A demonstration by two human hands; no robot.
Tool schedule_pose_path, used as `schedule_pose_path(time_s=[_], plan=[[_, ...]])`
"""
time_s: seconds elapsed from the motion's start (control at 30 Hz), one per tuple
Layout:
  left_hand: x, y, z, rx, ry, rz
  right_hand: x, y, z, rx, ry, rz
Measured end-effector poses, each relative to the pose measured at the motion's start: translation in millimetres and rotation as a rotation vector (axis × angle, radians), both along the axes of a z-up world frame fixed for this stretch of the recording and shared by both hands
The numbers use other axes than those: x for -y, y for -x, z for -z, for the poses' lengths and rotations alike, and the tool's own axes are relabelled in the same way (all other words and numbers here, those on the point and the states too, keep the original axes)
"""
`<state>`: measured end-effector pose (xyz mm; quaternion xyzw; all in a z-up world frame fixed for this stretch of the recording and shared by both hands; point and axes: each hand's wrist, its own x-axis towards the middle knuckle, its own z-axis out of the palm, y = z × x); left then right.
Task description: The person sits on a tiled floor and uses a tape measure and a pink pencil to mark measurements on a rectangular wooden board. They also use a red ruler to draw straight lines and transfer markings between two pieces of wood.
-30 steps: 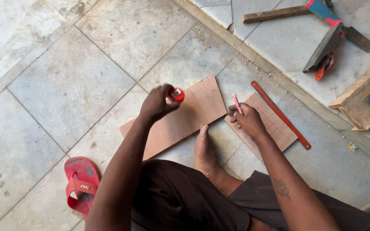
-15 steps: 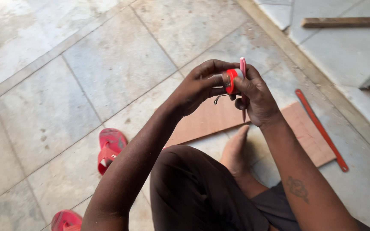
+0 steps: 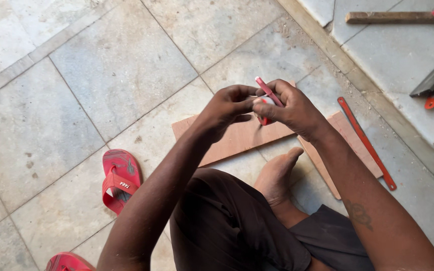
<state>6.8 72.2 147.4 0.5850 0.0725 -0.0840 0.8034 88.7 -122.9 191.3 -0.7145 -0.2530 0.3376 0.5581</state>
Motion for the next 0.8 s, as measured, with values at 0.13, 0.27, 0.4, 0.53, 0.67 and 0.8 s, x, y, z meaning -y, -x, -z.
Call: schedule_pose_path(time_s=[0.13,0.27,0.4,0.53,0.67,0.8], plan=[[-4.0,12.6,3.7,-0.081,-0.027,-0.035,-7.7,-1.5,9.8,0.121,0.235,-0.054],[-5.2,13.1,6.6,-0.144,-0.108,0.030,-12.5,-0.1,20.4,0.282,0.422,-0.143],[-8.3,16.7,20.4,-0.159,-0.079,-0.011,-9.6,-11.9,32.8,0.296,0.373,-0.201],[-43.2,40.5,52.6,-0.154,0.000,-0.189,9.3,-33.6,53.3,0.538,0.558,-0.233],[-91.1,122.3,93.1,-0.291,-0.103,-0.324,45.9,-52.2,61.4,0.693,0.894,-0.244],[-75.5,182.7,135.2,-0.479,-0.049,-0.384,56.2,-42.7,73.8,0.670,1.009,-0.274]])
